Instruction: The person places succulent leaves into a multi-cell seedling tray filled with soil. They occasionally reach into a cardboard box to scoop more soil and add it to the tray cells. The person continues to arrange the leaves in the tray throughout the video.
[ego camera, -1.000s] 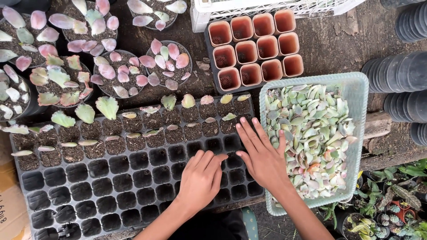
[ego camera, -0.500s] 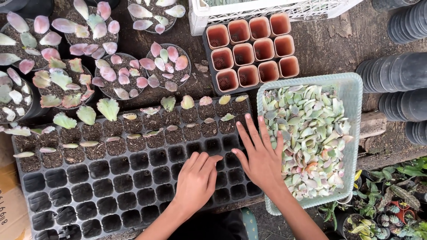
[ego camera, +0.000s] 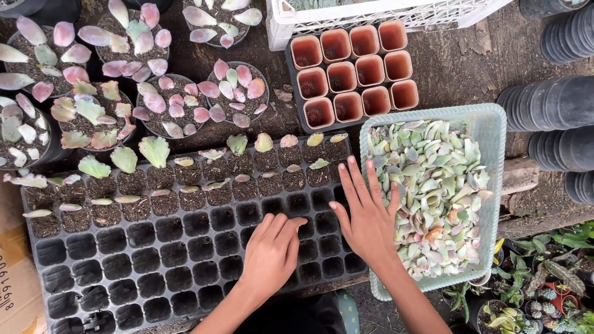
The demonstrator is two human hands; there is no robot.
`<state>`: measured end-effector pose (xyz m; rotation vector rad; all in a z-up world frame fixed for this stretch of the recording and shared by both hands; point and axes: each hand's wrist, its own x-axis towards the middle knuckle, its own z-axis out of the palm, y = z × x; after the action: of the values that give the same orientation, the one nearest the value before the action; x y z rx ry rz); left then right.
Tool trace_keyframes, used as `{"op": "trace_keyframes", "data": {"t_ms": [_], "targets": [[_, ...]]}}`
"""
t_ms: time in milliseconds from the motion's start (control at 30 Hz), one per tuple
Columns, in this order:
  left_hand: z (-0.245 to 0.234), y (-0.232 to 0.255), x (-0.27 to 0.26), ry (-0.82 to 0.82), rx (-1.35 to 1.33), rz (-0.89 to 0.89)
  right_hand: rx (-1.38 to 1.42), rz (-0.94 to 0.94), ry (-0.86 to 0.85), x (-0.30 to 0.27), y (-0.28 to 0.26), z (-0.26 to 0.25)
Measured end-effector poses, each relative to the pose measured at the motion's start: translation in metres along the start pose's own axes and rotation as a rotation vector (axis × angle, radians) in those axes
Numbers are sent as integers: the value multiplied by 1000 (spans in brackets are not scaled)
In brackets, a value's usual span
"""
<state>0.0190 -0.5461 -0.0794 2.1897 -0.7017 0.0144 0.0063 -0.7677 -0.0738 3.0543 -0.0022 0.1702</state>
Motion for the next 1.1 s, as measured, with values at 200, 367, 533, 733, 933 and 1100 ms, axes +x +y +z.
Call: {"op": "trace_keyframes", "data": {"t_ms": [200,367,533,733,933,1100], "targets": [[0,-1,-1,-10,5,0,109,-28,-67,-2,2,6],[-1,0,0,3,-11,-4,154,-50,-67,0,4,8],[-2,2,-2,14,-11,-6,143,-43,-66,2,1,13],[-4,2,-3,2,-7,-7,167,16,-64,9,-1,3],[-3,0,-4,5,-13,-4,196,35,-75,15,-4,-1],[-2,0,-7,-4,-3,-19,195,18,-77,13,-4,-1]]}}
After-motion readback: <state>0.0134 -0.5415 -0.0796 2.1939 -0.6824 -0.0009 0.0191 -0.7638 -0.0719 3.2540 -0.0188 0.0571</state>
